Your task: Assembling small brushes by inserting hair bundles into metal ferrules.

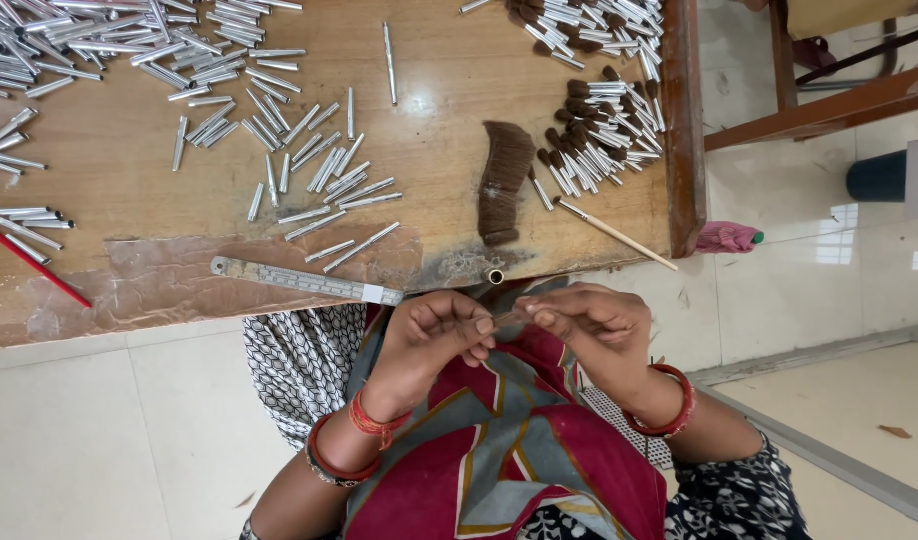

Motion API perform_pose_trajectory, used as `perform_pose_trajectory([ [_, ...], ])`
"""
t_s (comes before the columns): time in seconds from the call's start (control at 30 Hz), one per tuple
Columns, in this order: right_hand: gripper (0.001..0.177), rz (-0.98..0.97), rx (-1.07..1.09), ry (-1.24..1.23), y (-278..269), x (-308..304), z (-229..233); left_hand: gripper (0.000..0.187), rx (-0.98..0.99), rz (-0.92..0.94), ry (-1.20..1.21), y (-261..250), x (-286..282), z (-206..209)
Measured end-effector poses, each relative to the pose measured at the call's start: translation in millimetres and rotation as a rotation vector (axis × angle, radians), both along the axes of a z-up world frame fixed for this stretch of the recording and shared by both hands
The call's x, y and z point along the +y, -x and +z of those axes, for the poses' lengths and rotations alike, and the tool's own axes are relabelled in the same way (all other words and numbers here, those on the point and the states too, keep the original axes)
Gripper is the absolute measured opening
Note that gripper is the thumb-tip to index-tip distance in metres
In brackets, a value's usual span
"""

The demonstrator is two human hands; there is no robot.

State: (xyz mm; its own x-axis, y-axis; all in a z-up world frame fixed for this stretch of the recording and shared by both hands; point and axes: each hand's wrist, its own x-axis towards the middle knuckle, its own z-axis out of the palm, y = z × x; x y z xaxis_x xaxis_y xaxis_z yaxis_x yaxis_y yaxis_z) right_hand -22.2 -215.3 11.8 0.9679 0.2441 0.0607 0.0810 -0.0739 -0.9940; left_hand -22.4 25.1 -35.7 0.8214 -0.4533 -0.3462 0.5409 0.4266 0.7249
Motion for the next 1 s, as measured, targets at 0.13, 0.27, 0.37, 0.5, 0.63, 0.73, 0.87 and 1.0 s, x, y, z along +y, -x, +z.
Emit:
perform_pose_trajectory([
  [0.13, 0.018, 0.130, 0.078, 0.412, -15.1, 6.0, 20.1, 0.011, -0.041, -0.029, -0.114, -2.0, 5.3, 10.1],
  [0.27, 0.038, 0.246, -0.124, 0.519, -15.4, 13.0, 31.4, 0.008, -0.166, -0.053, -0.147, 2.1, -0.9, 15.1],
  [0.37, 0.040, 0.266, -0.298, 0.441, -12.1, 11.9, 23.7, 0.007, -0.215, -0.059, -0.157, 3.3, -3.9, 17.1],
  [0.5, 0.034, 0.265, -0.458, 0.412, -12.9, 14.0, 14.7, 0.010, -0.183, -0.075, -0.154, 1.4, -4.9, 14.9],
  [0.63, 0.032, 0.258, -0.531, 0.436, -10.6, 21.2, 18.2, 0.012, -0.133, -0.118, -0.175, -0.8, 0.6, 16.4],
  [0.73, 0.031, 0.239, -0.585, 0.459, -8.0, 24.6, 19.0, 0.011, -0.151, -0.160, -0.119, -2.4, 3.9, 10.2],
  [0.87, 0.029, 0.173, -0.617, 0.483, -7.0, 27.6, 21.9, 0.009, -0.120, -0.141, -0.044, -6.9, 12.3, 5.4],
  [1.0, 0.026, 0.089, -0.576, 0.478, -9.3, 28.9, 24.0, 0.005, -0.595, 0.148, -0.757, -33.9, 54.3, 45.3],
])
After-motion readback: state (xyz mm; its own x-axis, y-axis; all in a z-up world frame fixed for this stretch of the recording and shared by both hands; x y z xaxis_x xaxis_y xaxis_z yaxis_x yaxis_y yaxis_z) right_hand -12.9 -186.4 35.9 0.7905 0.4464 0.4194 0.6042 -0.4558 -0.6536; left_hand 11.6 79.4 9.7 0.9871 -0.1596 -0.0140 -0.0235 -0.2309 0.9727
